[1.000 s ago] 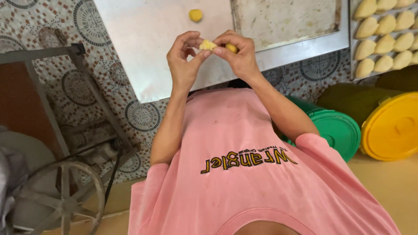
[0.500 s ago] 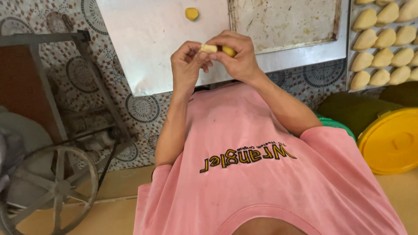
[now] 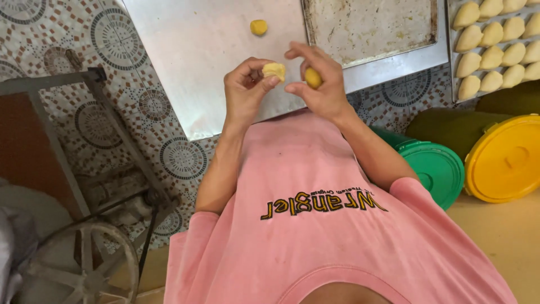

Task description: The person is manually shaping small portions of dough into balls and arranging them on a baking tray.

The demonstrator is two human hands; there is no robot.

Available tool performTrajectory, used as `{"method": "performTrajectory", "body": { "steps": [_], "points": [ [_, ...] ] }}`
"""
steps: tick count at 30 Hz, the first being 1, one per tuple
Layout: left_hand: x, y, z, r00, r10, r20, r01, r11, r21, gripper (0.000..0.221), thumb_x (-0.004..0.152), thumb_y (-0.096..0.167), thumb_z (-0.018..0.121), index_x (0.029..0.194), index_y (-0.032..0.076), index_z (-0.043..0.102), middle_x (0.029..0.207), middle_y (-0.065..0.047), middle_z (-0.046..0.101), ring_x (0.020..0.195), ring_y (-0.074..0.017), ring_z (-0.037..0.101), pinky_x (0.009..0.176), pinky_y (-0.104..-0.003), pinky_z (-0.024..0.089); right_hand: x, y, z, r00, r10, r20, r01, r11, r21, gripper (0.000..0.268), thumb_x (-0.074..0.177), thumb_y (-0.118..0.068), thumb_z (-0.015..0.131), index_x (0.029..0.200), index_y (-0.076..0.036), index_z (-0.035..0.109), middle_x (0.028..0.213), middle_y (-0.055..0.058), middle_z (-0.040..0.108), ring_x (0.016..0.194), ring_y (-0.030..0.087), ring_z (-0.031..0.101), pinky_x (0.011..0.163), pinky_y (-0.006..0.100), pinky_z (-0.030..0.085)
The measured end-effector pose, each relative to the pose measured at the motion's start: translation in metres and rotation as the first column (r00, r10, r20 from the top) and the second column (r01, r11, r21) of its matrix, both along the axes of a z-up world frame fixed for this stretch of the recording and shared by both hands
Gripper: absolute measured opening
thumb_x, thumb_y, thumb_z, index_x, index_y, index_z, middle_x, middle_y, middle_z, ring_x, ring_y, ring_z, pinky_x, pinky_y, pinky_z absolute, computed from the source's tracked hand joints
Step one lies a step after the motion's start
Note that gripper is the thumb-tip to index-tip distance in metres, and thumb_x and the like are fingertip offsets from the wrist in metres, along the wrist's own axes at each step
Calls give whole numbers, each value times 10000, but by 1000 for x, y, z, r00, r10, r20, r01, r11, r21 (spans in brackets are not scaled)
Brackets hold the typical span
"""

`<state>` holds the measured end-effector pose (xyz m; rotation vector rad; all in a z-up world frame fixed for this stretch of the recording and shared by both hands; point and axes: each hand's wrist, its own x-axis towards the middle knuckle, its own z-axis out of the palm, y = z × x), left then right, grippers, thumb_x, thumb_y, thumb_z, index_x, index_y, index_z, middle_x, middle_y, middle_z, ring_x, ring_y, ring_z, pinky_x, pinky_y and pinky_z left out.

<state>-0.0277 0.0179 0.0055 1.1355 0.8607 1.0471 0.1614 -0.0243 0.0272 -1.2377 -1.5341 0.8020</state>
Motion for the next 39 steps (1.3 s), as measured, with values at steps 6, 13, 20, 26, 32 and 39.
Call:
{"method": "performTrajectory", "body": {
  "steps": [6,13,20,26,32,39],
  "points": [
    [-4,-11,10,996,-92,4,92,996,-15,665,865,122,887,1436,65,551,1035,-77,717,957,-142,678,883,-257,570,-12,13,-12,986,-70,-153,60,996,-64,63,919,-45,805,910,-24,747,827,97,696,721,171,592,674,308,479],
    [16,-19,-13,979,180,-93,-170,980,108,131,897,19,812,1022,14,774,843,-84,695,716,-96,588,657,-235,535,10,20,-31,950,155,-271,-159,987,10,380,755,-214,1004,944,10,762,833,139,668,682,194,574,648,313,473],
    [34,-31,-49,969,243,44,-239,968,-72,165,948,160,792,945,8,728,933,-90,655,858,-121,621,749,-261,583,15,24,-58,961,180,-208,-164,982,92,203,861,-110,910,874,-8,734,769,122,636,626,216,566,580,348,434],
    [40,-28,-86,855,510,95,-346,697,-628,333,986,333,702,980,0,696,858,-92,702,757,-153,697,733,-289,592,31,14,-107,790,-137,-597,-213,853,-477,471,800,100,791,1244,37,646,1016,72,645,904,128,679,838,271,614],
    [15,-33,-69,955,296,-24,-276,856,-437,405,972,385,765,1149,21,753,982,-109,715,913,-196,699,863,-375,597,-3,12,-63,945,25,-328,-41,998,-43,464,887,-12,831,1305,47,639,1159,132,629,1025,244,679,870,359,619],
    [-11,-31,-35,986,128,111,-99,967,-235,390,953,178,810,1268,-9,676,1013,-73,610,967,-148,637,861,-336,636,-11,8,-27,960,223,-170,-211,973,90,498,879,-283,873,1240,23,717,1148,176,621,1055,300,649,956,428,544]
  ]
}}
